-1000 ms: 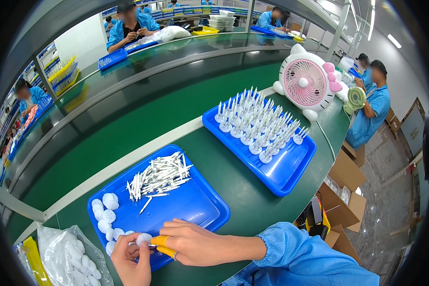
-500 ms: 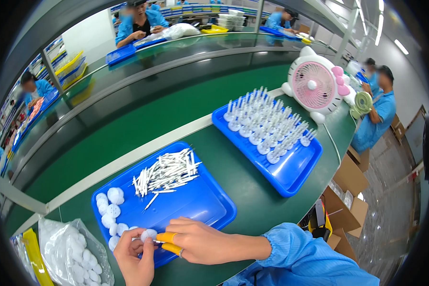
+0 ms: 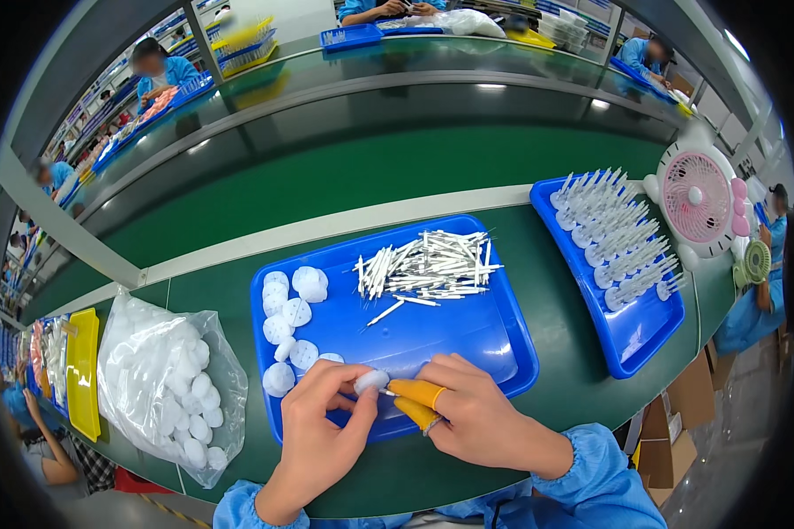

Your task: The person inserts white plastic rods into white circular bases using a yellow tool. They pick up a base, insert a rod, and place the assembled unit into a blue tray. The process is repeated continuously throughout the clip.

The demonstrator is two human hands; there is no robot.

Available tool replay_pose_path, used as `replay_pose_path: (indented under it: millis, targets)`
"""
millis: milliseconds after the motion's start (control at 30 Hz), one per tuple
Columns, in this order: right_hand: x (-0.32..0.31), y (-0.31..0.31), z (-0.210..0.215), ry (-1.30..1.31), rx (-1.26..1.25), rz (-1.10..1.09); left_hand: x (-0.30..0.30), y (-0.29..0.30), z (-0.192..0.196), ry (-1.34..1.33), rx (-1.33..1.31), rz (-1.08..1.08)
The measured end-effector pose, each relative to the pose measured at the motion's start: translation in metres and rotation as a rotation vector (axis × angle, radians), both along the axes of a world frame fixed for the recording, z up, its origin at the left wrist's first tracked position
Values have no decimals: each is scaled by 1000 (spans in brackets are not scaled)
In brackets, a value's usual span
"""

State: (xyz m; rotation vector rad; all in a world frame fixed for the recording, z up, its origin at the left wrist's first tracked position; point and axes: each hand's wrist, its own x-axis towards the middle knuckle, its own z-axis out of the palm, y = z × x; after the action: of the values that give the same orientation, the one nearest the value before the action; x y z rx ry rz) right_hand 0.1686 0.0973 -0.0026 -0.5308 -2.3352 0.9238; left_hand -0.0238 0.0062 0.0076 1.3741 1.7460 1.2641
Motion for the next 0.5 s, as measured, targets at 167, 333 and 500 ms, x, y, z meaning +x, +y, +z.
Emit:
replay_pose_path:
  millis: [167,333,500]
  targets:
    - [2,3,1,-68,8,-43,5,1,1,56,-14,36]
    - [-2,2,3,-69,17,-37,6,-1,2,98,-58,32]
    - [-6,-5,-5,-20,9,-39,8,-1,-4,149,25,6]
